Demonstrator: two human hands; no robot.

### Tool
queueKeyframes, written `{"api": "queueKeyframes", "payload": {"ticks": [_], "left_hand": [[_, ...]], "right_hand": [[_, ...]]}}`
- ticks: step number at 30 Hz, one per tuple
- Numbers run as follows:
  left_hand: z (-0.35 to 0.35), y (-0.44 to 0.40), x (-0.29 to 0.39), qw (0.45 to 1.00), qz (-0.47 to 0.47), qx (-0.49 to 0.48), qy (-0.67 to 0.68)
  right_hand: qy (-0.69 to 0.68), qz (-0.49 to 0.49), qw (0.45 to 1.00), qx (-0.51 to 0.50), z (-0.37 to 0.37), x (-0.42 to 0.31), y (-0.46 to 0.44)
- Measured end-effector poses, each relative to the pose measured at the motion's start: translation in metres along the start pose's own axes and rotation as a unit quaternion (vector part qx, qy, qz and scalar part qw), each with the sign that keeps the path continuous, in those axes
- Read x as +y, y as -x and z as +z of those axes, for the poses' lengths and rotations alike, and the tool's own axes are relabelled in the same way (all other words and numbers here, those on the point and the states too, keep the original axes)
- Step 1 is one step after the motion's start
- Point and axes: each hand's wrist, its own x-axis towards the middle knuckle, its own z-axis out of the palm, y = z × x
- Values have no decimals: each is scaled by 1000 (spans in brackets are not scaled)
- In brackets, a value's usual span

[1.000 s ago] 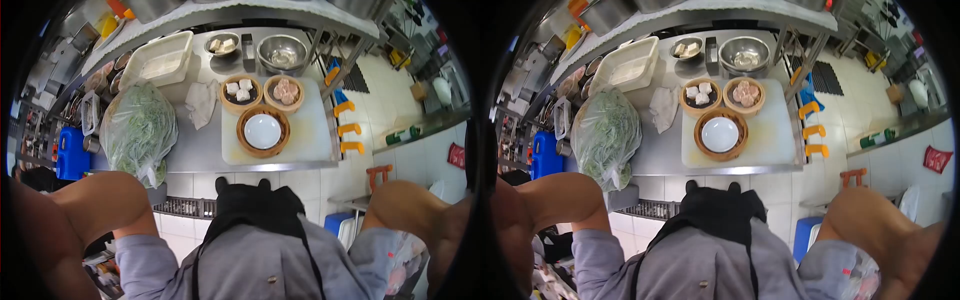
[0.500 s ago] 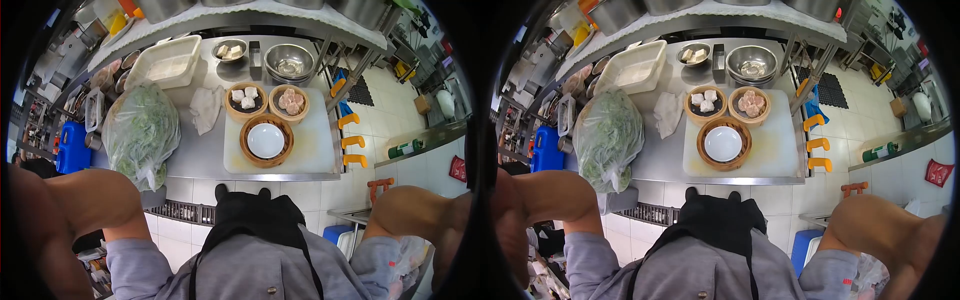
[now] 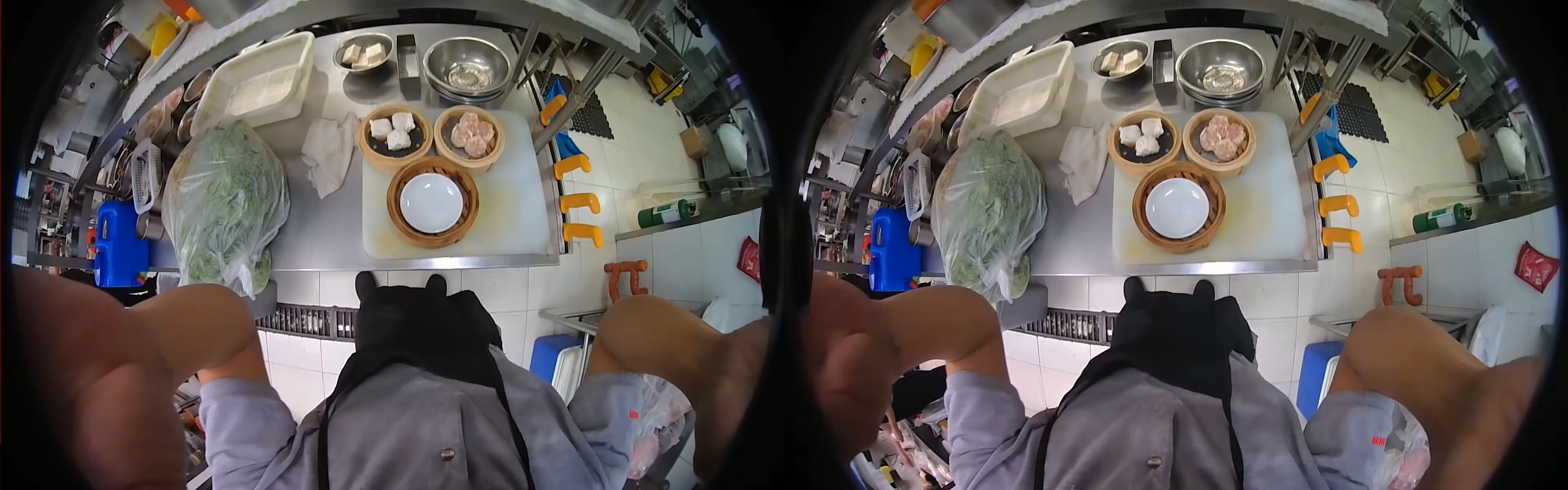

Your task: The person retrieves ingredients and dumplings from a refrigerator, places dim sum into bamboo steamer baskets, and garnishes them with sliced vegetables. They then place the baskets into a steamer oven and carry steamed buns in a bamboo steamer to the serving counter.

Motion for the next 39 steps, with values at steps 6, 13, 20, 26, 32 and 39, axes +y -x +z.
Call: {"api": "queueKeyframes", "payload": {"ticks": [6, 13, 20, 26, 32, 39], "left_hand": [[34, 79, 19, 969, -191, 70, -140], [69, 248, 124, 743, -634, -187, -103], [67, 264, 148, 702, -669, -209, -124], [70, 266, 132, 707, -662, -228, -97], [83, 266, 109, 730, -633, -248, -74], [96, 277, 101, 757, -604, -243, -47]], "right_hand": [[69, 273, 948, 146, 69, -14, 37], [-330, 704, 627, 50, 248, -109, 94], [-302, 679, 669, -8, 320, -103, 115], [-254, 705, 661, -43, 358, -54, 120], [-283, 570, 709, -304, 406, 13, 101], [-132, 536, 781, -293, 425, -11, 100]]}}
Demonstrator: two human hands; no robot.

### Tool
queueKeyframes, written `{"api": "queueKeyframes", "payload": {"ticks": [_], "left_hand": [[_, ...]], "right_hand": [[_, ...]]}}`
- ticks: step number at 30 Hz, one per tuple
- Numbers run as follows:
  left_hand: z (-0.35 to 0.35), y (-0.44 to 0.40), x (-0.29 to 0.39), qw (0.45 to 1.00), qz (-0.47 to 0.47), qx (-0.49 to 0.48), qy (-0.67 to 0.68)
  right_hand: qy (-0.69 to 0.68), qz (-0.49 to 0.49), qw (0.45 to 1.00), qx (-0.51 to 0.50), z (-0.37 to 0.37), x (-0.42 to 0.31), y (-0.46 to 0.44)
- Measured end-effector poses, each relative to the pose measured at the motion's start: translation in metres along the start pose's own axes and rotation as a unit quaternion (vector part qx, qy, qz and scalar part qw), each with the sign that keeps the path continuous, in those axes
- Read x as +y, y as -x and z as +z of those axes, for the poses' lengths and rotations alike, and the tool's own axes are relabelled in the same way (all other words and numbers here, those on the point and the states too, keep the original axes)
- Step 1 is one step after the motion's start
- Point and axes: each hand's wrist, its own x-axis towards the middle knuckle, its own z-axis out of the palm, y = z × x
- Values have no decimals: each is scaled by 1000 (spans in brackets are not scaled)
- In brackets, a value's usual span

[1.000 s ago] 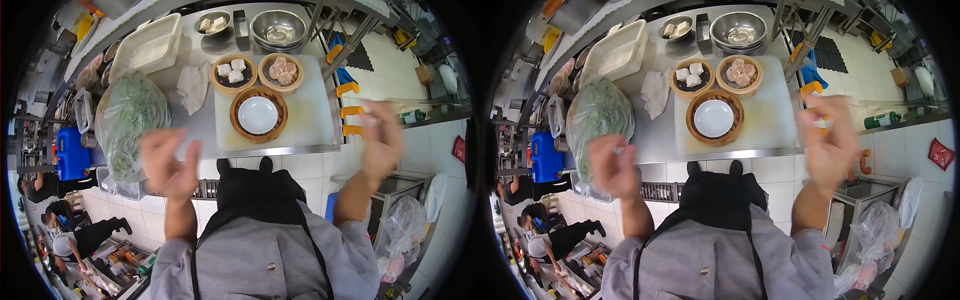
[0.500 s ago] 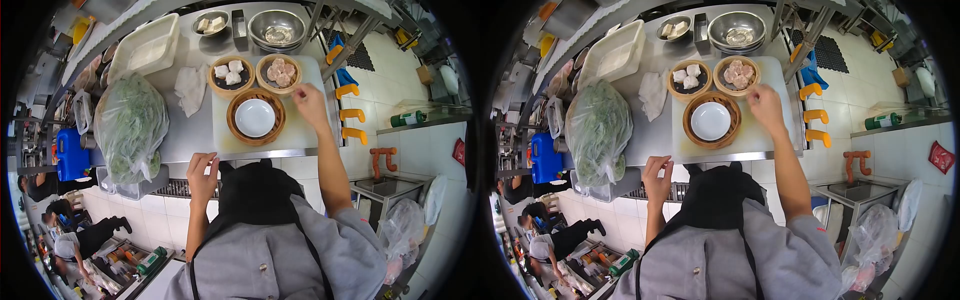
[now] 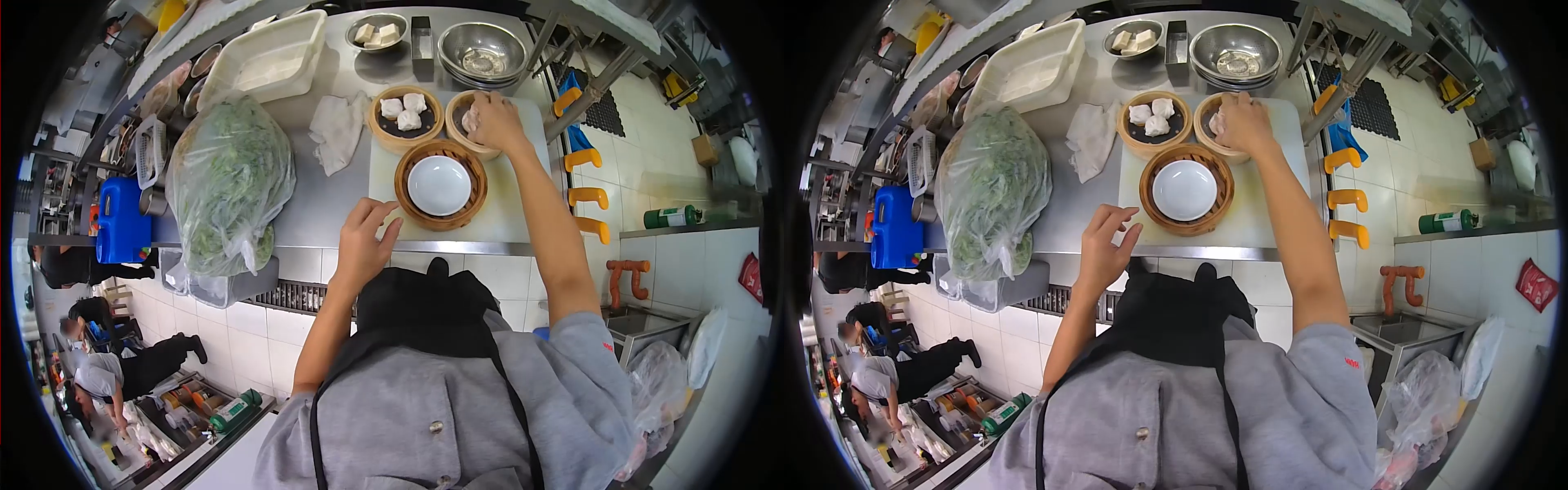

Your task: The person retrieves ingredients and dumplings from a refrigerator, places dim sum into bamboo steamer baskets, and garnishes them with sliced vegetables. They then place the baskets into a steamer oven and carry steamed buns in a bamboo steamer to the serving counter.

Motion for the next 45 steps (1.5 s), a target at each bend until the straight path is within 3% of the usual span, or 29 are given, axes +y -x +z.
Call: {"api": "queueKeyframes", "payload": {"ticks": [7, 8, 9, 11, 12, 14, 15, 17, 18, 20, 22, 28, 30, 31, 33, 34, 35, 36, 37, 38, 39, 40, 42, 43, 44, 45], "left_hand": [[12, -24, 8, 996, -75, -20, 38], [24, -34, 13, 987, -84, 11, 135], [37, -46, 18, 967, -93, 43, 232], [60, -80, 36, 882, -224, 54, 411], [71, -93, 35, 881, -226, 60, 412], [81, -112, 38, 812, -273, 93, 508], [80, -112, 42, 811, -274, 93, 508], [79, -110, 52, 866, -284, 111, 395], [83, -111, 49, 867, -285, 106, 395], [88, -122, 37, 921, -176, 149, 315], [92, -133, 33, 920, -182, 159, 308], [102, -151, 15, 918, -195, 156, 309], [101, -150, 12, 914, -217, 147, 309], [100, -150, 10, 916, -215, 145, 307], [93, -147, 11, 932, -225, 124, 254], [89, -148, 12, 934, -222, 120, 253], [84, -147, 15, 845, -295, 99, 434], [79, -146, 14, 717, -359, 73, 593], [79, -148, -21, 684, -354, -38, 637], [68, -148, -26, 686, -354, -46, 635], [57, -147, -27, 730, -329, -102, 590], [47, -147, -28, 769, -302, -160, 540], [37, -149, -15, 798, -280, -194, 497], [36, -152, -3, 852, -219, -218, 422], [34, -154, 6, 896, -156, -237, 343], [30, -159, 8, 900, -132, -282, 306]], "right_hand": [[-225, 85, 962, 131, -36, -16, 23], [-270, 94, 944, 168, -43, -26, 29], [-268, 91, 944, 167, -52, -39, 36], [-402, 59, 891, 202, -63, -71, 54], [-403, 54, 892, 199, -57, -83, 59], [-594, 108, 776, 184, -45, -104, 65], [-520, 103, 810, 250, -44, -112, 68], [-520, 131, 806, 251, -48, -115, 72], [-519, 154, 802, 253, -50, -114, 72], [-493, 135, 808, 294, -52, -114, 68], [-467, 108, 813, 330, -50, -110, 61], [-557, 143, 768, 283, -24, -88, 41], [-643, 162, 710, 238, -22, -89, 39], [-644, 163, 708, 240, -20, -89, 40], [-740, 177, 621, 190, -30, -95, 44], [-740, 178, 618, 195, -37, -93, 44], [-799, 204, 550, 128, -44, -91, 46], [-849, 228, 474, 59, -47, -88, 49], [-849, 230, 470, 66, -48, -79, 49], [-842, 218, 492, -31, -49, -65, 47], [-828, 203, 508, -127, -52, -55, 46], [-832, 205, 502, -117, -54, -48, 46], [-718, 118, 669, -150, -70, -39, 51], [-677, 124, 707, -164, -77, -38, 50], [-677, 124, 706, -165, -75, -34, 46], [-650, 94, 732, -182, -72, -29, 41]]}}
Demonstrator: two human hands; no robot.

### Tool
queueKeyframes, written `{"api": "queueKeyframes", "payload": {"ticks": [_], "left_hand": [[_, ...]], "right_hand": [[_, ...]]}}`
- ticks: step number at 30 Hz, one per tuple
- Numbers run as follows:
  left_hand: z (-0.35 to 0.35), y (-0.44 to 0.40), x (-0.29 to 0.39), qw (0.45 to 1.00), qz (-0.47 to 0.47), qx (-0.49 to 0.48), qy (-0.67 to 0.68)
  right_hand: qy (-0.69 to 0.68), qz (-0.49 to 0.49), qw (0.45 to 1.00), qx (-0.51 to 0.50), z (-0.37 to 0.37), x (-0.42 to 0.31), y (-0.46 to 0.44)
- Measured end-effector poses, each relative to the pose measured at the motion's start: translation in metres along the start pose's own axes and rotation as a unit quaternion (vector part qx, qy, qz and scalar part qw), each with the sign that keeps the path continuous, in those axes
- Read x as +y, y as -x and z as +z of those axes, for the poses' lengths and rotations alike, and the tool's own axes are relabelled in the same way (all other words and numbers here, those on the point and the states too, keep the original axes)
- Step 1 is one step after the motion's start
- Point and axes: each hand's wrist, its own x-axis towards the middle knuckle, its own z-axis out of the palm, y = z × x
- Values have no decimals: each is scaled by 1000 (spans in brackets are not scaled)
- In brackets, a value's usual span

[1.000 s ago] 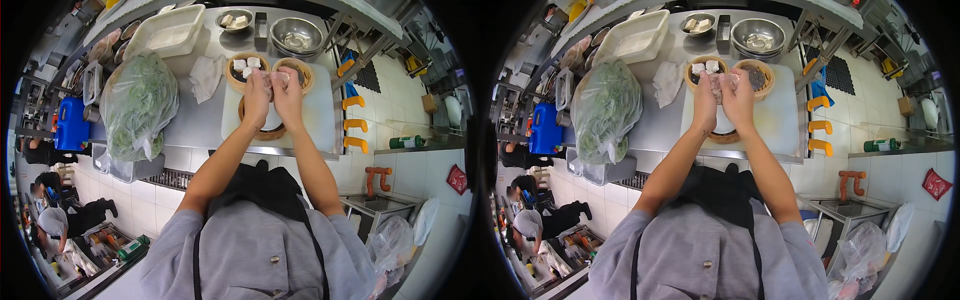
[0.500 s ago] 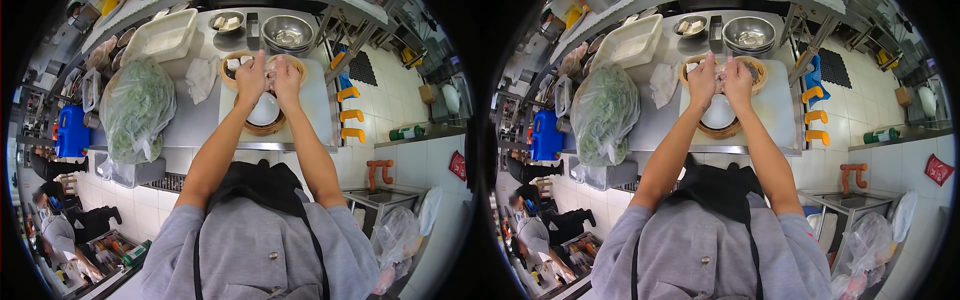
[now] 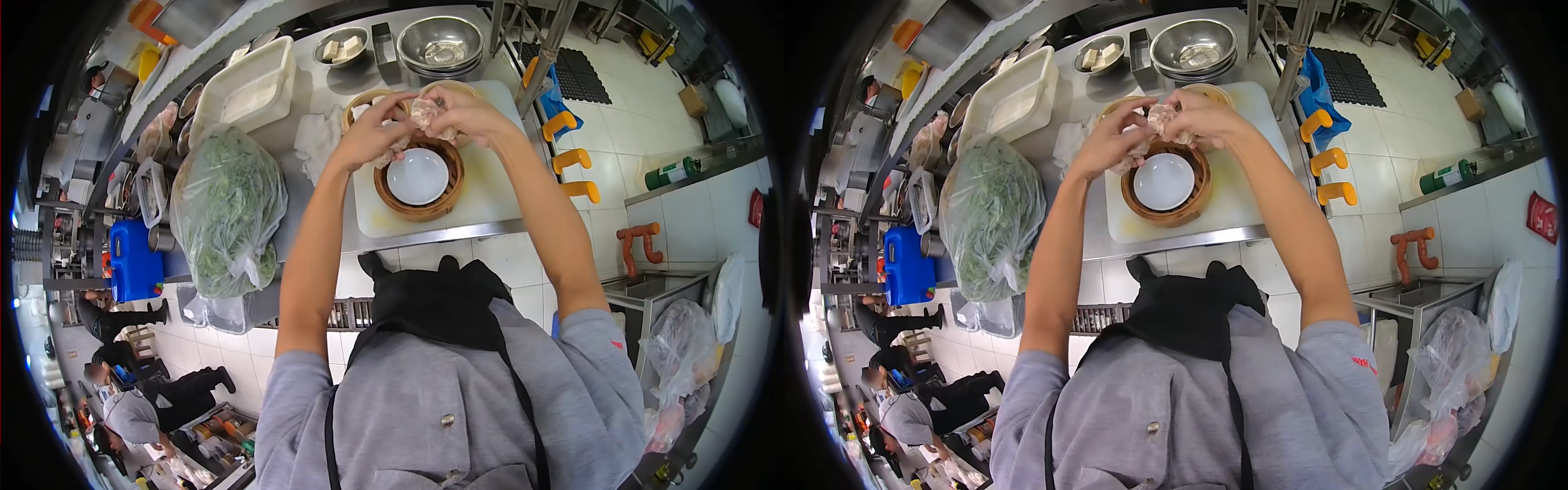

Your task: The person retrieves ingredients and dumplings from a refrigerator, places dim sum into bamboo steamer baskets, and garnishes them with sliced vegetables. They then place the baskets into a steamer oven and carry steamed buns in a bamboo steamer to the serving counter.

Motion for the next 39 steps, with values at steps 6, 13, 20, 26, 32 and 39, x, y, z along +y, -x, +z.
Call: {"api": "queueKeyframes", "payload": {"ticks": [6, 13, 20, 26, 32, 39], "left_hand": [[-1, -26, 15, 975, 11, -59, -215], [1, -41, 23, 945, 55, -74, -312], [-10, -56, 44, 947, -60, -208, -237], [-24, -67, 13, 975, -14, -196, -101], [-8, -110, -19, 885, -38, -41, -463], [33, -139, -16, 794, -138, -1, -592]], "right_hand": [[130, -122, 981, 74, -12, 10, -7], [338, -254, 897, 127, -17, -11, 24], [229, -196, 953, 2, -45, -21, 20], [-21, -202, 976, -82, -77, -6, 12], [167, -183, 965, 86, -92, 29, -39], [448, -245, 852, 114, -83, 43, -75]]}}
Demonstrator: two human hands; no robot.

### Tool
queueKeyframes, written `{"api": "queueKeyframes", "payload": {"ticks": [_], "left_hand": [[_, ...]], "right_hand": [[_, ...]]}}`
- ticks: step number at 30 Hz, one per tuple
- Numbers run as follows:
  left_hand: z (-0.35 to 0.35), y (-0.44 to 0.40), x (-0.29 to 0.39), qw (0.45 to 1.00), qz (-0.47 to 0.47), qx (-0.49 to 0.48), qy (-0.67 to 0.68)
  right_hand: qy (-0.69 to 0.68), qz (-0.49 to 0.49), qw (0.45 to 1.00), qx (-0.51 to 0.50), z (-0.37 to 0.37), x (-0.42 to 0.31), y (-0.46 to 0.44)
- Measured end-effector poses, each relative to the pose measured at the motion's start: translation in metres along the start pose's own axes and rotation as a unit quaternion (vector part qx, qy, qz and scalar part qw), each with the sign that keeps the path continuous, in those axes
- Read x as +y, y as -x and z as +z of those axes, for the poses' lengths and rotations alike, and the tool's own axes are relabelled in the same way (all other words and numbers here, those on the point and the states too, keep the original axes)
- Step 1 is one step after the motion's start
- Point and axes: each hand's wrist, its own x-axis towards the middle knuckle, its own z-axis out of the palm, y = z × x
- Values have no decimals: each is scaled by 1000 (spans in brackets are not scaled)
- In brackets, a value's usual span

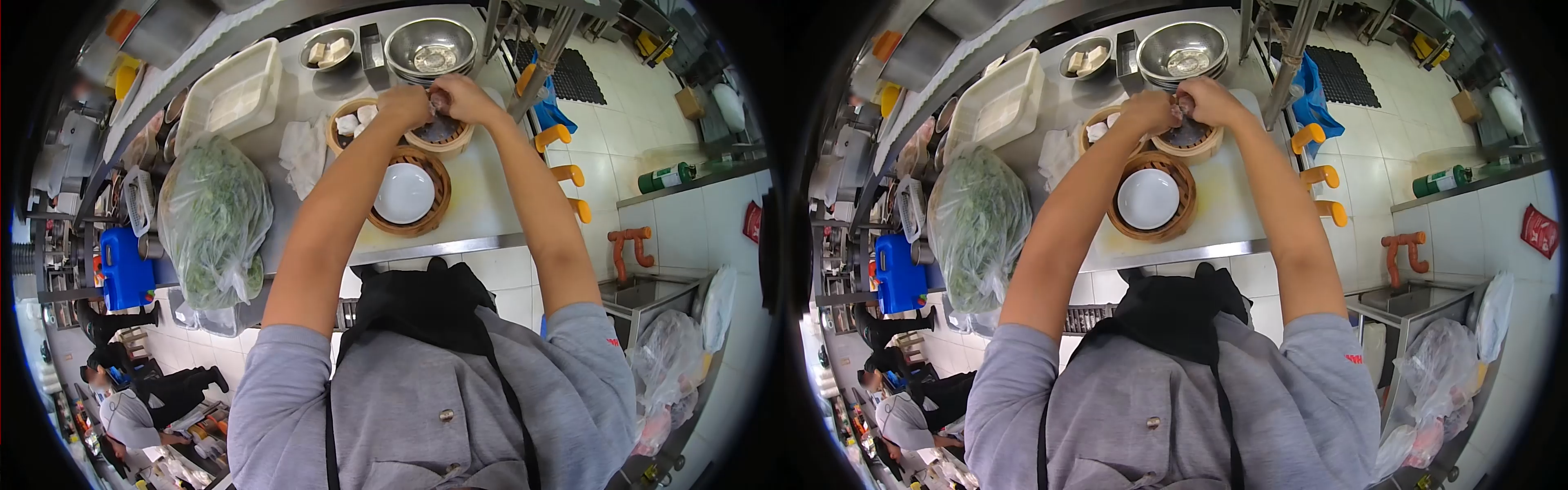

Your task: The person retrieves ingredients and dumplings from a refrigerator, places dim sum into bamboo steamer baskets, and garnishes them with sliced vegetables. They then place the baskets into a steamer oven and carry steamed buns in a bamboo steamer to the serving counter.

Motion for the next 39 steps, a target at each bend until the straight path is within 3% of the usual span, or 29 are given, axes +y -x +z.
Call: {"api": "queueKeyframes", "payload": {"ticks": [7, 17, 19, 20, 21, 22, 24, 28, 29, 31, 32, 34, 39], "left_hand": [[1, -12, 12, 997, -23, -2, -75], [-14, 0, -6, 1000, 15, 17, 21], [-10, -8, -23, 997, 14, 43, 69], [-4, -13, -33, 974, 44, 47, 218], [-3, -15, -40, 928, 73, 52, 363], [-6, -11, -40, 927, 70, 56, 364], [-9, 3, -33, 863, 117, 50, 489], [-26, 27, -29, 827, 121, 15, 549], [-23, 32, -32, 827, 120, 15, 549], [-19, 39, -37, 903, 238, 44, 355], [-18, 38, -36, 903, 237, 44, 355], [-16, 37, -33, 880, 168, 9, 444], [-15, 39, -33, 801, 186, -50, 566]], "right_hand": [[70, -61, 995, 41, 10, 13, 2], [132, -47, 989, 39, 16, 8, 16], [86, -42, 990, 108, 16, 9, 20], [84, -44, 990, 108, 12, -1, 23], [-117, -41, 991, 59, -1, -18, 27], [-313, -36, 949, 3, -10, -31, 27], [-313, -16, 950, -10, -10, -45, 22], [-268, 40, 962, 15, -8, -34, 22], [-269, 40, 962, 14, -12, -37, 24], [-206, 112, 971, 49, -22, -43, 29], [-206, 112, 971, 49, -21, -42, 31], [-321, 105, 939, 69, -21, -40, 32], [-452, 82, 887, 43, -21, -33, 38]]}}
